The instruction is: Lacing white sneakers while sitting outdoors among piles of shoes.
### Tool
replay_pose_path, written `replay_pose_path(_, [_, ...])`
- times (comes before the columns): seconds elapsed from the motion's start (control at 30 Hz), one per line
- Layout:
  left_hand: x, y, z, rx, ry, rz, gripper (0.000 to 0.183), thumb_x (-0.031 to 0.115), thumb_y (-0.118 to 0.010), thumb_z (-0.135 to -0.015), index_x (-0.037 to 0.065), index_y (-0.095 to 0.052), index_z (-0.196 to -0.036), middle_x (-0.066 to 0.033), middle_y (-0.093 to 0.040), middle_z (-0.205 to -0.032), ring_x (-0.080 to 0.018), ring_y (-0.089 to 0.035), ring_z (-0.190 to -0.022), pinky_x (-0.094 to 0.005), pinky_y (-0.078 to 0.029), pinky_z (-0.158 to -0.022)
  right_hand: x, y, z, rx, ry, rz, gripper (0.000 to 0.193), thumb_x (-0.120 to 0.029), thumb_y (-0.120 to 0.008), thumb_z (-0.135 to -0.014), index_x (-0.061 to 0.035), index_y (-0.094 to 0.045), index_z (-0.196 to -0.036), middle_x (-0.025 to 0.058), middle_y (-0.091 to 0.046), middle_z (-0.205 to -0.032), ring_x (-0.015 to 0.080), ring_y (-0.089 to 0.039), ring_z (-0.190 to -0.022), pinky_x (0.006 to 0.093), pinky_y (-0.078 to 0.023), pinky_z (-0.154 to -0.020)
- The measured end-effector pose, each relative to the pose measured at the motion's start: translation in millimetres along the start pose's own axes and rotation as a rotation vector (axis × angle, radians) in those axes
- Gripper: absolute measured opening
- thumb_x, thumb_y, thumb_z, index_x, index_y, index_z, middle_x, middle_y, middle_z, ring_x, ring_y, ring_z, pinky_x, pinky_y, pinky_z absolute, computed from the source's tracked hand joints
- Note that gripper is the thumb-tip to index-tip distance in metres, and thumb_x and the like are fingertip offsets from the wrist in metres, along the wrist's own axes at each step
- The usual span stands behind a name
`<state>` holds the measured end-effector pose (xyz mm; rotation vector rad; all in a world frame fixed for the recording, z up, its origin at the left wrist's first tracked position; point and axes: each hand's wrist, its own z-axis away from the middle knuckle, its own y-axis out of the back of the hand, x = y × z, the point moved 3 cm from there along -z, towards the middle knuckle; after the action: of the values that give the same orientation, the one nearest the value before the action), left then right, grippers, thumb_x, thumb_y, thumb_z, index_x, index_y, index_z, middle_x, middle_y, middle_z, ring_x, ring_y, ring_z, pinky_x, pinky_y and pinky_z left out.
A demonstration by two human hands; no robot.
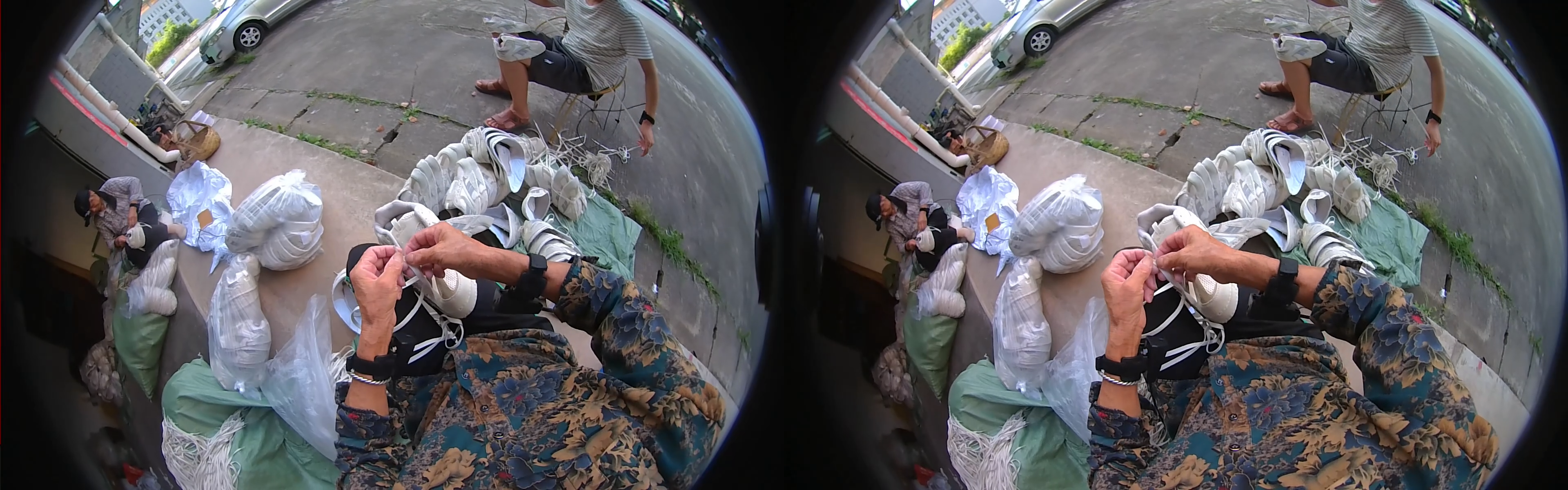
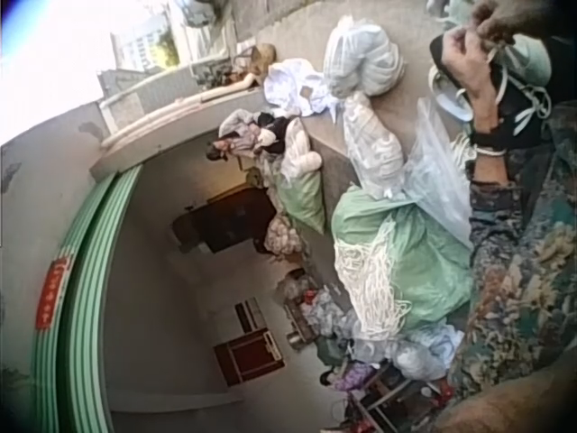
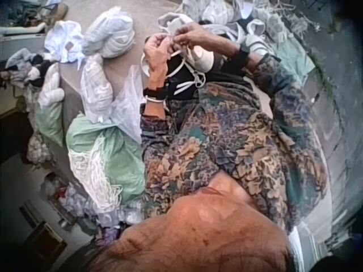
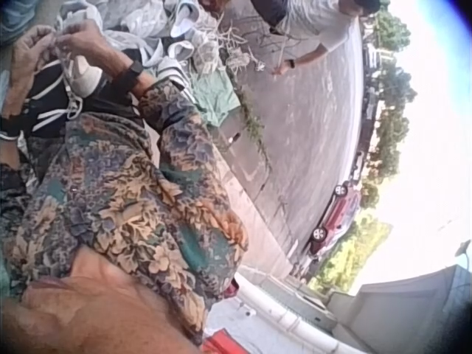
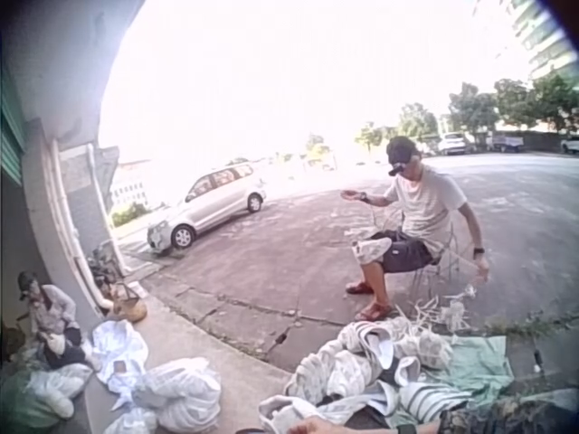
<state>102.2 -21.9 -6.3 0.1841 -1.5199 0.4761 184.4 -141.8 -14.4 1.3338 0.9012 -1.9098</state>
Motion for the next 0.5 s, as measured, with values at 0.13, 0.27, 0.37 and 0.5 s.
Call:
replay_pose_path(0.13, [-0.1, 2.9, 0.6, 0.052, 0.023, -0.06, 0.007, 0.006, -0.059, -0.082, -0.001, -0.057, -0.084, -0.0025, -0.057, -0.065, -0.0038, -0.047, -0.047, -0.0152, -0.033, -0.038, 1.2, -0.1, 0.1, 0.022, -0.007, 0.007, 0.015, -0.016, -0.061, -0.08, -0.0025, -0.063, -0.085, -0.0005, -0.059, -0.068, 0.0055, -0.054, -0.055, 0.02, -0.04, -0.046])
replay_pose_path(0.27, [-0.7, 5.4, 2.3, 0.04, 0.019, -0.041, 0.007, 0.006, -0.059, -0.082, -0.001, -0.057, -0.084, -0.0024, -0.057, -0.064, -0.004, -0.048, -0.048, -0.0152, -0.033, -0.038, 1.5, -0.1, -0.6, 0.063, -0.029, -0.007, 0.014, -0.016, -0.06, -0.08, -0.0031, -0.064, -0.085, 0.0005, -0.06, -0.07, 0.0062, -0.055, -0.057, 0.0205, -0.041, -0.046])
replay_pose_path(0.37, [-3.1, 5.4, 3.4, 0.012, 0.05, -0.009, 0.006, 0.004, -0.059, -0.081, -0.001, -0.057, -0.083, -0.0018, -0.056, -0.063, -0.0043, -0.048, -0.047, -0.0153, -0.033, -0.037, 1.2, -2.0, -0.8, 0.07, -0.045, 0.001, 0.014, -0.015, -0.059, -0.08, -0.0026, -0.064, -0.085, 0.001, -0.06, -0.071, 0.0067, -0.056, -0.057, 0.0208, -0.041, -0.045])
replay_pose_path(0.5, [-4.3, 5.3, 2.3, 0.029, 0.032, -0.073, 0.006, 0.003, -0.061, -0.08, 0.0, -0.056, -0.082, -0.0014, -0.056, -0.061, -0.0038, -0.047, -0.044, -0.0157, -0.031, -0.035, -0.2, -6.5, -1.0, 0.045, -0.028, 0.094, 0.013, -0.013, -0.06, -0.082, -0.0021, -0.064, -0.089, 0.0003, -0.061, -0.07, 0.0057, -0.055, -0.057, 0.0196, -0.041, -0.046])
